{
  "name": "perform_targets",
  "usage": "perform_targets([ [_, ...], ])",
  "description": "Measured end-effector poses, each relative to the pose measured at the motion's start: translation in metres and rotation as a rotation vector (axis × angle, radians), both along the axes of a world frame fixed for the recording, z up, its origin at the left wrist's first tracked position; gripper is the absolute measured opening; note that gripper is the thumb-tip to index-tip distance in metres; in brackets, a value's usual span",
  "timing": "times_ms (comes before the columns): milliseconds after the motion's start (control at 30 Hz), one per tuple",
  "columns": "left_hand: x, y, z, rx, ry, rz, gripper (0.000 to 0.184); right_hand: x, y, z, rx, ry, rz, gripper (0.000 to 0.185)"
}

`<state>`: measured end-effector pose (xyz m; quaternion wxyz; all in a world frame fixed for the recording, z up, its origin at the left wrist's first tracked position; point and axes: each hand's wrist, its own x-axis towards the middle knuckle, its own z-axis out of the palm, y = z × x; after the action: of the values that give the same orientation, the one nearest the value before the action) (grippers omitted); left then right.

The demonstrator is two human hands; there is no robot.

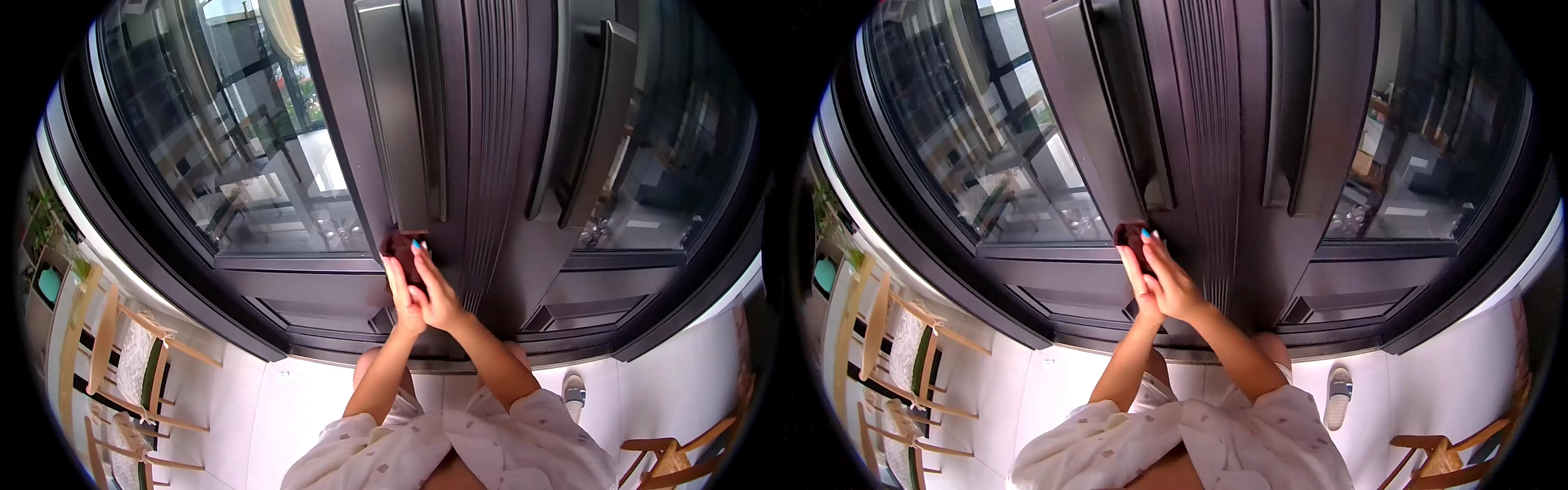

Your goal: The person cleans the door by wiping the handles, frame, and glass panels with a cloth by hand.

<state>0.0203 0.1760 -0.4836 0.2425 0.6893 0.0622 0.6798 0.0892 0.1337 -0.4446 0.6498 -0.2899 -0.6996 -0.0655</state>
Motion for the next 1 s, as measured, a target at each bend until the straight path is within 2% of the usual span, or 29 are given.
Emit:
perform_targets([
  [33, 0.0, 0.008, -0.016, 0.076, 0.196, 0.442, 0.073, 0.01, -0.008, -0.001, -0.06, -0.004, 0.05, 0.043],
  [100, 0.014, 0.011, -0.011, 0.15, 0.186, 0.647, 0.076, 0.028, -0.03, -0.002, 0.008, 0.021, -0.1, 0.035],
  [167, 0.014, 0.014, 0.017, 0.17, 0.183, 0.814, 0.079, 0.051, -0.049, -0.011, 0.068, -0.059, -0.306, 0.032],
  [233, 0.004, 0.02, 0.064, 0.131, 0.114, 0.793, 0.077, 0.077, -0.067, -0.021, 0.05, -0.116, -0.438, 0.035],
  [300, -0.013, 0.027, 0.109, 0.213, 0.074, 0.813, 0.071, 0.101, -0.084, -0.021, -0.028, -0.134, -0.487, 0.038],
  [433, -0.031, 0.044, 0.211, 0.351, 0.051, 0.69, 0.069, 0.129, -0.103, -0.022, 0.016, -0.054, -0.65, 0.034],
  [500, -0.026, 0.04, 0.249, 0.401, 0.063, 0.703, 0.069, 0.131, -0.1, -0.021, 0.038, -0.022, -0.673, 0.033],
  [533, -0.019, 0.04, 0.254, 0.493, 0.022, 0.873, 0.066, 0.13, -0.098, -0.022, 0.059, -0.018, -0.69, 0.033],
  [600, -0.024, 0.04, 0.231, 0.489, 0.088, 0.925, 0.064, 0.126, -0.095, -0.026, 0.072, 0.019, -0.694, 0.032],
  [667, -0.032, 0.038, 0.184, 0.47, 0.18, 0.958, 0.059, 0.12, -0.094, -0.031, 0.056, 0.044, -0.685, 0.032],
  [767, -0.045, 0.029, 0.085, 0.406, 0.298, 0.979, 0.053, 0.112, -0.092, -0.043, 0.057, 0.098, -0.655, 0.031],
  [833, -0.041, 0.016, 0.067, 0.345, 0.312, 0.945, 0.054, 0.106, -0.093, -0.05, 0.006, 0.123, -0.61, 0.032],
  [933, -0.036, 0.012, 0.119, 0.319, 0.275, 0.937, 0.056, 0.1, -0.096, -0.049, -0.01, 0.091, -0.58, 0.032],
  [1000, -0.038, 0.028, 0.168, 0.413, 0.162, 0.902, 0.06, 0.101, -0.096, -0.045, 0.022, 0.064, -0.607, 0.032],
])
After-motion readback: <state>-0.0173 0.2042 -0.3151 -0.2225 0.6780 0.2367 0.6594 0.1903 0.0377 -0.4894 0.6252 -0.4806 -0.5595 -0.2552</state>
